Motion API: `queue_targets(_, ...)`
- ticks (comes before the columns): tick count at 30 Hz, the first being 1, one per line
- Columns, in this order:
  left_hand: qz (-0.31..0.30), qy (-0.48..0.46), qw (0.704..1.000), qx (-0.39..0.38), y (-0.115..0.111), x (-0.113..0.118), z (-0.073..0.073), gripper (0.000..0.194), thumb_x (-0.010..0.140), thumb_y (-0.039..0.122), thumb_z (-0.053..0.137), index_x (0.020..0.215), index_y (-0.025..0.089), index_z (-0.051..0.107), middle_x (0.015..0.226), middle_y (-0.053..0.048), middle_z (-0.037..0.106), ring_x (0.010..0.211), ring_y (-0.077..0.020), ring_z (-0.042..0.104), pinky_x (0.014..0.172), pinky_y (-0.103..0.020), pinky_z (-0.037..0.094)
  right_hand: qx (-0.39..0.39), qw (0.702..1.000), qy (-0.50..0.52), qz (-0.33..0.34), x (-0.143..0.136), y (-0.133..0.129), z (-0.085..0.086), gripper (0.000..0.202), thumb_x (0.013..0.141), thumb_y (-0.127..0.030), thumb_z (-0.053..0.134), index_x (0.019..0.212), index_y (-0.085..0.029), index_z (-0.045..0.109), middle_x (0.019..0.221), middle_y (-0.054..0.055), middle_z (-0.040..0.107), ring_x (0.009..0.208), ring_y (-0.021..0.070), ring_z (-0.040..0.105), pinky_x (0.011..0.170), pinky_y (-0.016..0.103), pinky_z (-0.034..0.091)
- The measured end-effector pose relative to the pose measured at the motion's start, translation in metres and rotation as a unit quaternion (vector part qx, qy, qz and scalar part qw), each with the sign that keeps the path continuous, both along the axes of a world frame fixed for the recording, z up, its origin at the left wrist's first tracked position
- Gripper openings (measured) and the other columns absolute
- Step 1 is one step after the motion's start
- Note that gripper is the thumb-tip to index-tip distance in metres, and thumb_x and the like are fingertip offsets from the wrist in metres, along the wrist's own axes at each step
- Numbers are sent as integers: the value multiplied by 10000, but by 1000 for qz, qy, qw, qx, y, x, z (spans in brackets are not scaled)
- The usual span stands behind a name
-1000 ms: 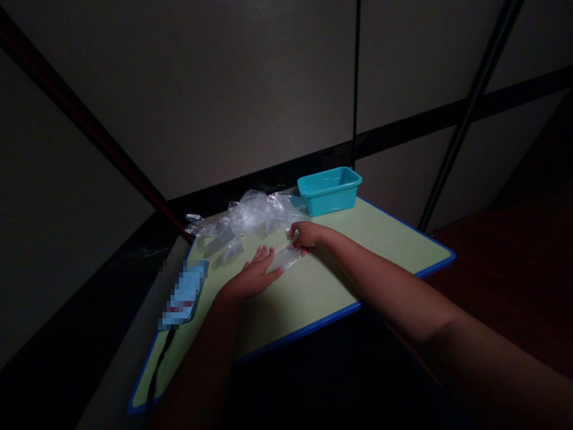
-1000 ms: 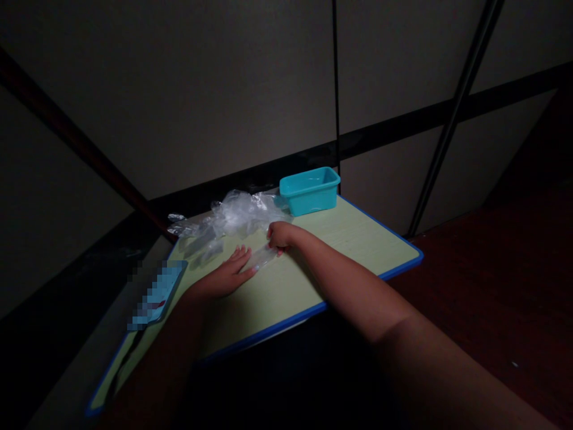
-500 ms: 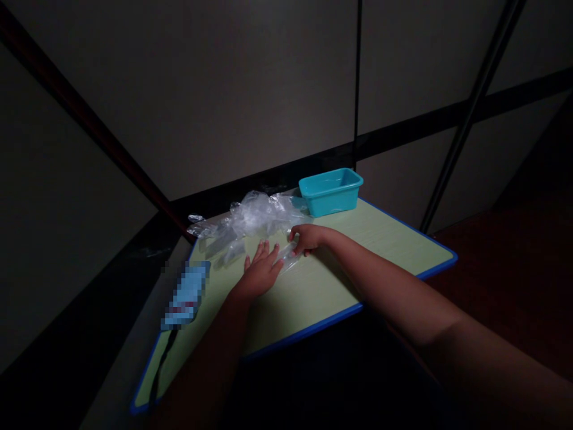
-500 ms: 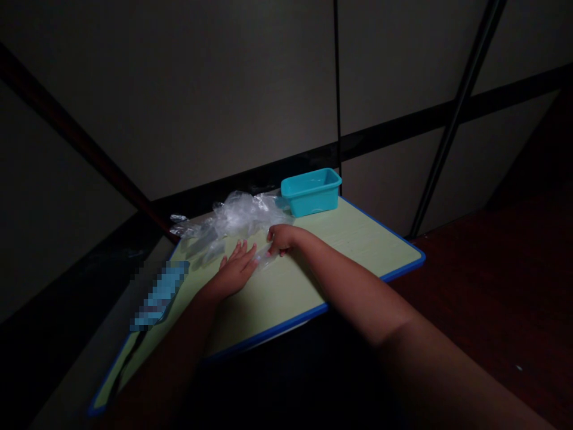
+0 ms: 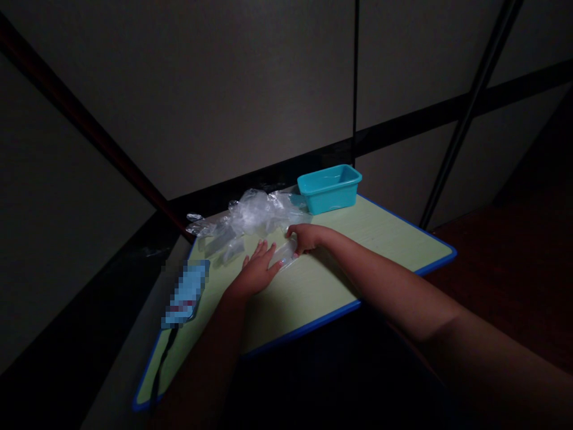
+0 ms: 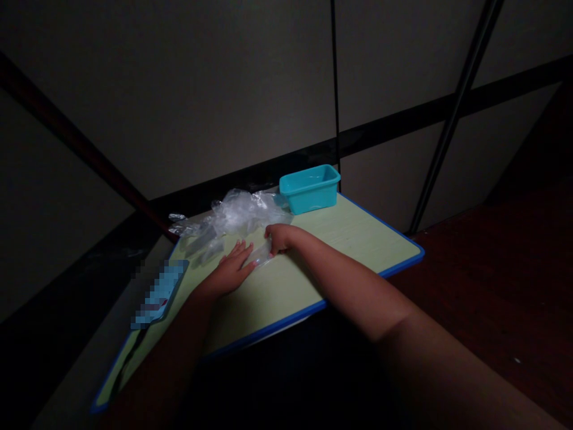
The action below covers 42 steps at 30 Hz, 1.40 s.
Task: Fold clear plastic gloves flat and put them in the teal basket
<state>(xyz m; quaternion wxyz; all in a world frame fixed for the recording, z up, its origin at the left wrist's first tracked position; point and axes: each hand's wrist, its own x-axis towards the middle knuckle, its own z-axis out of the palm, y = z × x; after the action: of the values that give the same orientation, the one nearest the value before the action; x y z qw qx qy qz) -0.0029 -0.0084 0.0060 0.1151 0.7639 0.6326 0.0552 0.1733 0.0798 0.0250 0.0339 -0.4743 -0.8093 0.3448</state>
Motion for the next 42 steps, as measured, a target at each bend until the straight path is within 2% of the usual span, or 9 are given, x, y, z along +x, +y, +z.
queue_targets(4,-12,17,999,-26,1,1,-2,606,893,407,356,1435,164,240,1525,-126,89,1404,-238,-9,1071,-541,137,0,1000,-1,3,2,-2,1,765,619,-186,787,1290,-164,420,690,23,654,488,109,559,483,204,469)
queue_targets(8,-12,27,999,-30,-1,3,1,633,887,436,347,1440,156,220,1527,-109,89,1405,-212,19,1089,-500,135,26,999,3,-27,-1,-3,0,523,791,-310,645,1257,-159,463,813,80,689,518,129,612,503,217,477)
queue_targets(13,-14,34,999,-30,-4,5,4,652,882,465,336,1442,155,213,1525,-94,122,1403,-201,75,1099,-476,140,171,984,-40,-34,-6,1,-6,377,787,-238,622,1146,-131,581,1068,131,661,941,226,638,752,231,463)
queue_targets(16,-14,39,999,-35,-4,5,3,662,878,461,347,1444,149,202,1527,-90,111,1404,-203,69,1097,-490,136,196,979,-48,-22,-6,4,-8,410,752,-189,636,1156,-147,580,1141,118,633,1043,236,590,800,223,432)
queue_targets(22,-2,61,998,-30,-2,3,0,632,894,449,320,1446,170,193,1528,-85,111,1405,-207,41,1082,-532,140,180,982,-45,-18,-3,1,-4,411,747,-212,652,1145,-153,569,1054,108,664,920,208,636,725,211,452)
queue_targets(26,13,90,996,-15,-1,-1,-1,622,899,454,322,1446,185,194,1526,-101,103,1404,-221,15,1068,-555,144,63,997,-16,-29,-3,-3,0,454,764,-176,637,1194,-171,494,770,56,686,577,142,635,541,204,467)
queue_targets(29,35,112,993,-4,0,-7,1,620,897,465,342,1440,193,219,1523,-125,89,1401,-246,0,1053,-576,153,-4,1000,9,-30,-3,-4,1,429,784,-125,601,1186,-178,460,617,1,639,463,103,580,480,183,457)
queue_targets(35,64,101,991,56,2,-13,3,573,920,465,277,1414,175,295,1514,-120,158,1399,-250,72,1067,-548,167,-64,996,44,-33,-3,-2,-1,418,788,-71,583,1166,-179,440,521,-47,581,407,85,539,475,192,475)
queue_targets(42,-3,86,996,40,2,11,-10,670,903,520,251,1448,139,169,1524,-115,91,1404,-213,57,1089,-509,140,-76,996,34,-33,-3,-4,2,445,792,-67,595,1193,-150,418,543,-35,602,401,80,542,480,183,476)
